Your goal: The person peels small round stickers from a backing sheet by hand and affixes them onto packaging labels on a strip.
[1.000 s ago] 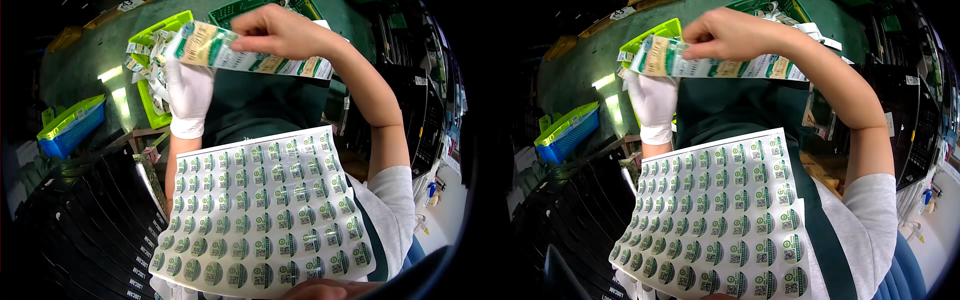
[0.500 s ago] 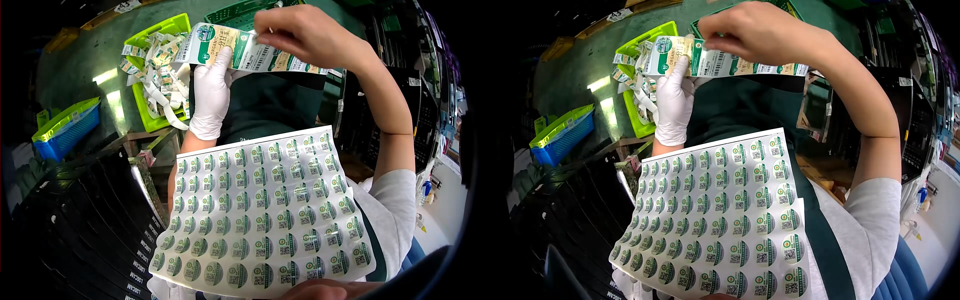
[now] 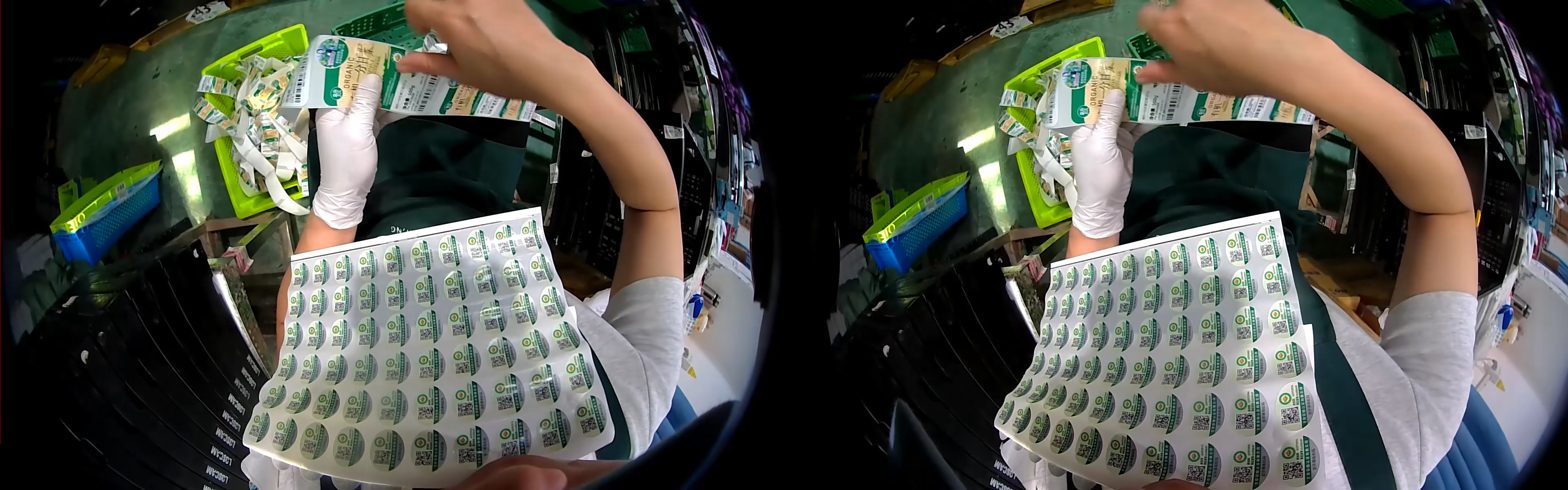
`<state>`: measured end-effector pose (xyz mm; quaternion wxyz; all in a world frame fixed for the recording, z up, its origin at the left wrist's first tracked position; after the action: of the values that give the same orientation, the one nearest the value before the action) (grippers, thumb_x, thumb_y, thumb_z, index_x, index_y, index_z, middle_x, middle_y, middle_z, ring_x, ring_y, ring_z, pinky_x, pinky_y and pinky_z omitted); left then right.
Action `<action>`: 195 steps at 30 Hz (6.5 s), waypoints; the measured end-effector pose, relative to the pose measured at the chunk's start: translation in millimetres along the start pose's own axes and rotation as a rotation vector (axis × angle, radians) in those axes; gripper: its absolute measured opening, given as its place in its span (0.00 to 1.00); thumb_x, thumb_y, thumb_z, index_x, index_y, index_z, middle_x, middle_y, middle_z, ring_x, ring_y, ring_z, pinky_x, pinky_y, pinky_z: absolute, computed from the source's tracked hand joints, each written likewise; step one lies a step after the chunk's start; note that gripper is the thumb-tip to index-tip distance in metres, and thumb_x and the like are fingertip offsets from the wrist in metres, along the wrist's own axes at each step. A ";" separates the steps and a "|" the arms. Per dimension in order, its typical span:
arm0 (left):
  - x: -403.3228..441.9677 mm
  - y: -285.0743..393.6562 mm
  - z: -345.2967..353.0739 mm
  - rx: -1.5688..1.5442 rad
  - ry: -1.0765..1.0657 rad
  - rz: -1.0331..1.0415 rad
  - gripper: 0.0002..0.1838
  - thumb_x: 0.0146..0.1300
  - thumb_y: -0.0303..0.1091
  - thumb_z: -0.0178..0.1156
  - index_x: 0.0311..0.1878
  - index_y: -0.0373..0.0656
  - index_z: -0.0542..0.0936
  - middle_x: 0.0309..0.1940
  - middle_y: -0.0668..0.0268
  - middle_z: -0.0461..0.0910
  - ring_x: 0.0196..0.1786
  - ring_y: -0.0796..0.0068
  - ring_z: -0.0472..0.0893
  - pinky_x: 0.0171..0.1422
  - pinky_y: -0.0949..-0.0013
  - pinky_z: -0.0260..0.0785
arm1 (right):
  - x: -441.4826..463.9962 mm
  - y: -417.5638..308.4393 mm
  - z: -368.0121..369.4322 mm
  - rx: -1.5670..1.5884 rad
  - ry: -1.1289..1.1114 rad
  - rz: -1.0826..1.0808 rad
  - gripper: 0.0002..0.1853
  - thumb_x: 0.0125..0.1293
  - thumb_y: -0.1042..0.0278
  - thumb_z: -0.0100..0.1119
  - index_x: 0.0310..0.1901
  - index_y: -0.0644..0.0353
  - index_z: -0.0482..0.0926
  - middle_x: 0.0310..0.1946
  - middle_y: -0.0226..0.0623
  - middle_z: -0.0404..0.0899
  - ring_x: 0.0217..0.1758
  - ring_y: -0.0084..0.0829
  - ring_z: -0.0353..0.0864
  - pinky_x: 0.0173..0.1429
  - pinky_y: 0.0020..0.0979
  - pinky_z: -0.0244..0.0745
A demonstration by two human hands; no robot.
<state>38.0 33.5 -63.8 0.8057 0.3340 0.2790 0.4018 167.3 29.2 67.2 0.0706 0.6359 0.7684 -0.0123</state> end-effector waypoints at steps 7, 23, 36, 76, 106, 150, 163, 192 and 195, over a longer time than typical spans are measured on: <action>5.8 37.6 -6.4 -0.135 -0.078 0.151 0.23 0.71 0.43 0.53 0.60 0.35 0.70 0.55 0.56 0.75 0.58 0.64 0.77 0.62 0.58 0.72 | -3.2 10.4 -2.5 0.555 -0.296 -0.121 0.15 0.65 0.58 0.60 0.32 0.64 0.77 0.18 0.44 0.75 0.21 0.37 0.74 0.29 0.33 0.68; 7.1 0.1 20.6 -0.066 -0.106 -0.078 0.18 0.73 0.34 0.49 0.60 0.34 0.69 0.52 0.57 0.77 0.53 0.63 0.80 0.54 0.61 0.78 | -10.0 -2.8 -29.3 0.466 0.039 -0.296 0.12 0.59 0.76 0.55 0.44 0.65 0.70 0.30 0.45 0.79 0.34 0.46 0.80 0.36 0.39 0.75; 8.5 7.6 14.9 -0.019 -0.091 -0.008 0.17 0.71 0.31 0.51 0.59 0.36 0.70 0.52 0.56 0.77 0.53 0.61 0.80 0.54 0.56 0.78 | -5.9 21.0 -40.3 0.294 0.092 -0.018 0.20 0.60 0.59 0.64 0.47 0.64 0.74 0.35 0.46 0.81 0.38 0.44 0.82 0.42 0.39 0.77; 0.9 -18.7 35.6 0.204 -0.131 0.077 0.15 0.69 0.28 0.49 0.56 0.32 0.72 0.43 0.62 0.79 0.44 0.74 0.79 0.49 0.71 0.73 | -12.6 5.4 -12.2 0.647 0.013 -0.372 0.23 0.57 0.83 0.48 0.57 0.67 0.64 0.45 0.50 0.70 0.44 0.49 0.76 0.46 0.40 0.73; 0.7 81.5 -107.2 -0.141 0.214 0.038 0.24 0.66 0.48 0.53 0.57 0.40 0.74 0.53 0.58 0.78 0.58 0.61 0.76 0.65 0.55 0.64 | -106.6 45.3 197.0 1.113 -0.438 0.342 0.33 0.47 0.51 0.75 0.49 0.67 0.76 0.38 0.39 0.83 0.42 0.27 0.79 0.49 0.28 0.74; 78.8 88.0 -102.8 -0.252 -0.039 0.161 0.17 0.68 0.39 0.51 0.52 0.37 0.76 0.50 0.60 0.80 0.54 0.66 0.78 0.64 0.62 0.66 | -93.0 60.7 60.3 0.694 -0.160 0.154 0.36 0.56 0.53 0.68 0.63 0.60 0.67 0.54 0.45 0.76 0.47 0.38 0.80 0.48 0.36 0.76; 50.8 78.9 -79.8 0.012 0.188 0.407 0.15 0.63 0.31 0.59 0.50 0.35 0.76 0.46 0.60 0.80 0.48 0.69 0.80 0.56 0.65 0.72 | -18.3 13.7 96.2 1.048 -0.201 0.112 0.09 0.67 0.68 0.58 0.38 0.67 0.78 0.25 0.27 0.77 0.30 0.15 0.69 0.36 0.23 0.67; 32.8 -21.5 31.7 0.011 -0.073 -0.007 0.14 0.69 0.26 0.54 0.55 0.32 0.76 0.46 0.65 0.79 0.45 0.82 0.77 0.49 0.78 0.71 | -30.0 21.8 51.4 0.963 0.612 0.282 0.21 0.57 0.87 0.55 0.52 0.59 0.74 0.45 0.36 0.74 0.47 0.30 0.78 0.49 0.29 0.78; 27.8 -16.1 19.4 0.066 -0.044 0.053 0.14 0.69 0.26 0.54 0.55 0.31 0.76 0.46 0.64 0.79 0.45 0.81 0.78 0.50 0.77 0.71 | -21.8 15.9 47.0 0.776 0.671 0.216 0.20 0.57 0.82 0.57 0.53 0.59 0.74 0.44 0.36 0.74 0.46 0.30 0.78 0.49 0.31 0.77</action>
<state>73.8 43.3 -69.1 0.7894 0.3764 0.2652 0.4060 191.1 5.8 24.5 -0.4194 0.6599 0.6177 -0.0841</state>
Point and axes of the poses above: each hand's wrist, its own x-axis towards the middle knuckle, its own z-axis out of the palm, y = z × x, the point moved 6 cm from there along x, towards the middle knuckle
